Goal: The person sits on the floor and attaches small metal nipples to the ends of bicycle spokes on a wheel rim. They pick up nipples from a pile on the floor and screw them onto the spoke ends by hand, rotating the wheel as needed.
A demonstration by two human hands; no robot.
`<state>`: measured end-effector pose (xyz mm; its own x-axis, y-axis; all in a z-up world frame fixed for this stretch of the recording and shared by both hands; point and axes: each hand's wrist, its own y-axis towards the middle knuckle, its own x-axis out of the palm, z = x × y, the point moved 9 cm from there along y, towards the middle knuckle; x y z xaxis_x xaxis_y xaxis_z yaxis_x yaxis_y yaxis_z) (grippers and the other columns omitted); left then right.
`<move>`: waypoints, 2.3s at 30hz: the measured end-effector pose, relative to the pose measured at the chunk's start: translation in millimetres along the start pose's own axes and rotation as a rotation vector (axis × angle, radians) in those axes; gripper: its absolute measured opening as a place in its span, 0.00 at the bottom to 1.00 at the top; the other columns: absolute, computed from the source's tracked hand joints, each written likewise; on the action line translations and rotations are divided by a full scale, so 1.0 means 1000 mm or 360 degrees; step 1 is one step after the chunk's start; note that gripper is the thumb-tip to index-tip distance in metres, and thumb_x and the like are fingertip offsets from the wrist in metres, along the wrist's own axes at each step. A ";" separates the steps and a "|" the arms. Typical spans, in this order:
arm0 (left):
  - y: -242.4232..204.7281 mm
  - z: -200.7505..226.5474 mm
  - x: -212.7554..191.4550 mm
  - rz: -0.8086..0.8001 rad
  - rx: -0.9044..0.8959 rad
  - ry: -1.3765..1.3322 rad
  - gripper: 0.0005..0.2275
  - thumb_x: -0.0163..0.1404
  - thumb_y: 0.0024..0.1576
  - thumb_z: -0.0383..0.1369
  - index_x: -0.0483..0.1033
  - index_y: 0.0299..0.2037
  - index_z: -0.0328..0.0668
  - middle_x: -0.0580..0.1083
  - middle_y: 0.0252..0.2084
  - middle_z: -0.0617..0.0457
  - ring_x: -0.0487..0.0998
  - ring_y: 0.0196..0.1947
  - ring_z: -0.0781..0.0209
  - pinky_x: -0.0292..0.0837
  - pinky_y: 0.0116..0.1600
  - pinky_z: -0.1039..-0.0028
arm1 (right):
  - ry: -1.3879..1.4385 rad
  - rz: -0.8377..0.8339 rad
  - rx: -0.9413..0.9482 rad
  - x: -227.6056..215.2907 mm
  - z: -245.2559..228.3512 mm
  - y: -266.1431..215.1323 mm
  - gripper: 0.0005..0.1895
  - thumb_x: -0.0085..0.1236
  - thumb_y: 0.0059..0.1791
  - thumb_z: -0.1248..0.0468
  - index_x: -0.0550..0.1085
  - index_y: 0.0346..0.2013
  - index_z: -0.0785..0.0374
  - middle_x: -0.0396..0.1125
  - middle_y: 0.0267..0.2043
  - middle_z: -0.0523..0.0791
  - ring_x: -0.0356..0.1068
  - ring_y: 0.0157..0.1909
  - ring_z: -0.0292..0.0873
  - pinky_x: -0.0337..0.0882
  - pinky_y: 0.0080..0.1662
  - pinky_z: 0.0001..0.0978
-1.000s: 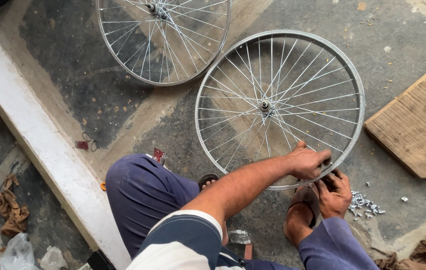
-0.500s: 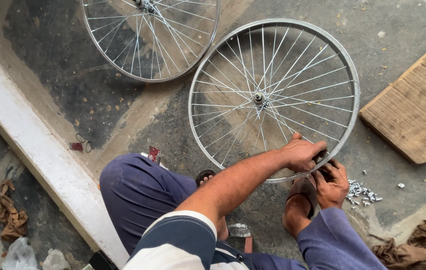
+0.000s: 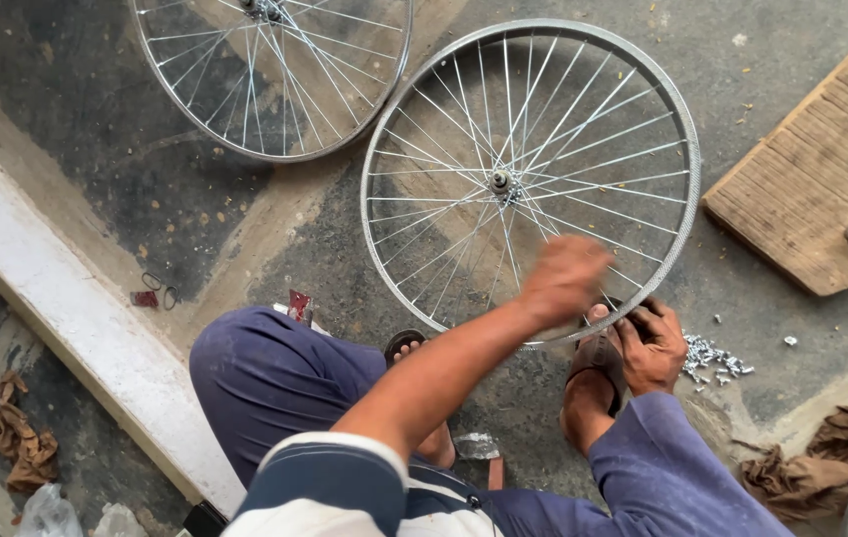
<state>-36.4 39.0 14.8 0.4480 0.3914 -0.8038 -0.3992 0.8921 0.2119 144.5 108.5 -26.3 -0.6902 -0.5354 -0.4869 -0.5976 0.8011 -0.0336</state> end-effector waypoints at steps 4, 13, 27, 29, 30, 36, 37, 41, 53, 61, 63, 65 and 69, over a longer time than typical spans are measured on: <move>-0.043 -0.067 -0.070 0.0338 -0.0680 0.0406 0.21 0.54 0.52 0.35 0.70 0.55 0.33 0.71 0.53 0.34 0.70 0.53 0.41 0.62 0.57 0.53 | 0.0271 -0.0017 0.0157 0.002 0.004 -0.001 0.12 0.62 0.50 0.73 0.78 0.48 0.73 0.70 0.59 0.51 0.75 0.53 0.45 0.77 0.52 0.31; -0.060 -0.119 -0.008 0.0525 -0.1391 -0.0385 0.08 0.58 0.50 0.32 0.78 0.36 0.39 0.72 0.43 0.39 0.74 0.46 0.41 0.70 0.50 0.57 | 0.0428 -0.0094 0.0166 0.005 0.008 -0.002 0.14 0.62 0.49 0.73 0.76 0.49 0.75 0.67 0.61 0.52 0.74 0.55 0.46 0.77 0.54 0.32; -0.121 -0.108 -0.057 0.0133 -0.1266 -0.0513 0.17 0.57 0.57 0.41 0.79 0.57 0.53 0.76 0.46 0.44 0.78 0.46 0.44 0.73 0.51 0.57 | 0.1014 -0.0250 0.0786 -0.003 -0.028 -0.002 0.50 0.69 0.39 0.70 0.51 0.71 0.64 0.71 0.47 0.58 0.73 0.48 0.54 0.75 0.47 0.43; -0.117 -0.096 -0.077 -0.0058 -0.1193 -0.0198 0.16 0.57 0.58 0.42 0.80 0.54 0.53 0.73 0.50 0.41 0.76 0.50 0.37 0.72 0.53 0.52 | 0.0889 -0.0458 0.0442 -0.015 -0.086 0.012 0.52 0.72 0.37 0.68 0.53 0.71 0.66 0.71 0.50 0.54 0.73 0.50 0.50 0.75 0.49 0.41; -0.114 -0.090 -0.082 -0.0169 -0.1185 -0.0149 0.14 0.56 0.59 0.42 0.81 0.54 0.53 0.73 0.52 0.41 0.76 0.51 0.37 0.72 0.54 0.51 | 0.0813 -0.0560 0.0275 -0.020 -0.117 0.017 0.53 0.74 0.36 0.68 0.54 0.71 0.67 0.71 0.52 0.52 0.73 0.51 0.48 0.75 0.50 0.40; -0.109 -0.056 -0.125 -0.0067 -0.1061 0.0005 0.34 0.53 0.57 0.27 0.54 0.76 0.41 0.73 0.47 0.32 0.79 0.44 0.35 0.75 0.48 0.51 | 0.0431 -0.0693 0.0598 -0.029 -0.222 0.006 0.53 0.74 0.34 0.63 0.54 0.69 0.60 0.73 0.48 0.50 0.75 0.46 0.48 0.76 0.44 0.41; -0.116 -0.054 -0.127 -0.0050 -0.1072 -0.0055 0.38 0.56 0.53 0.26 0.52 0.75 0.36 0.73 0.47 0.32 0.78 0.44 0.36 0.76 0.48 0.52 | 0.0392 -0.0717 0.0529 -0.028 -0.244 0.001 0.51 0.74 0.35 0.62 0.56 0.69 0.61 0.73 0.47 0.51 0.74 0.45 0.47 0.75 0.44 0.40; -0.153 -0.064 -0.119 0.0227 -0.1416 -0.1712 0.18 0.56 0.54 0.27 0.71 0.54 0.32 0.78 0.43 0.38 0.77 0.33 0.54 0.76 0.39 0.59 | 0.0246 -0.0772 0.0417 -0.030 -0.314 -0.016 0.47 0.74 0.37 0.55 0.62 0.66 0.61 0.74 0.45 0.49 0.75 0.45 0.45 0.73 0.47 0.39; -0.206 0.005 -0.183 -0.0082 -0.1072 -0.2648 0.10 0.54 0.61 0.39 0.71 0.43 0.43 0.74 0.37 0.54 0.71 0.30 0.65 0.66 0.30 0.75 | -0.0105 -0.1114 0.0210 0.007 -0.402 -0.084 0.46 0.74 0.37 0.46 0.65 0.62 0.60 0.73 0.43 0.48 0.74 0.46 0.45 0.74 0.47 0.40; -0.227 0.020 -0.206 -0.0050 -0.0931 -0.2631 0.11 0.57 0.61 0.40 0.70 0.39 0.44 0.69 0.26 0.59 0.65 0.17 0.70 0.59 0.19 0.79 | -0.0960 -0.0666 -0.0403 -0.026 -0.476 -0.136 0.44 0.70 0.42 0.46 0.64 0.68 0.58 0.71 0.57 0.49 0.72 0.55 0.46 0.74 0.56 0.40; -0.225 0.027 -0.209 -0.0025 -0.0957 -0.2767 0.10 0.56 0.61 0.38 0.70 0.42 0.43 0.73 0.29 0.57 0.71 0.21 0.69 0.66 0.23 0.78 | -0.0609 -0.0436 -0.0568 -0.059 -0.490 -0.159 0.38 0.67 0.43 0.50 0.68 0.64 0.61 0.73 0.55 0.51 0.75 0.54 0.45 0.76 0.56 0.38; -0.226 0.032 -0.210 -0.0009 -0.0945 -0.2826 0.09 0.56 0.60 0.35 0.71 0.45 0.44 0.75 0.29 0.57 0.74 0.22 0.69 0.69 0.25 0.77 | -0.0516 -0.0273 -0.0526 -0.093 -0.476 -0.175 0.34 0.67 0.43 0.52 0.72 0.61 0.62 0.75 0.54 0.51 0.76 0.53 0.45 0.76 0.55 0.36; -0.240 0.029 -0.196 0.0015 -0.0942 -0.2681 0.09 0.58 0.58 0.33 0.70 0.44 0.46 0.73 0.28 0.57 0.71 0.21 0.68 0.66 0.23 0.77 | -0.0080 0.0001 -0.0252 -0.142 -0.381 -0.191 0.26 0.68 0.44 0.54 0.78 0.52 0.65 0.78 0.47 0.50 0.78 0.50 0.45 0.76 0.52 0.37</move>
<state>-5.2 -245.1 137.2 0.5463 0.5196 0.6569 -0.4422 0.8450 -0.3006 201.3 -70.7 382.3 -0.6717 -0.5174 -0.5302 -0.6567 0.7471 0.1030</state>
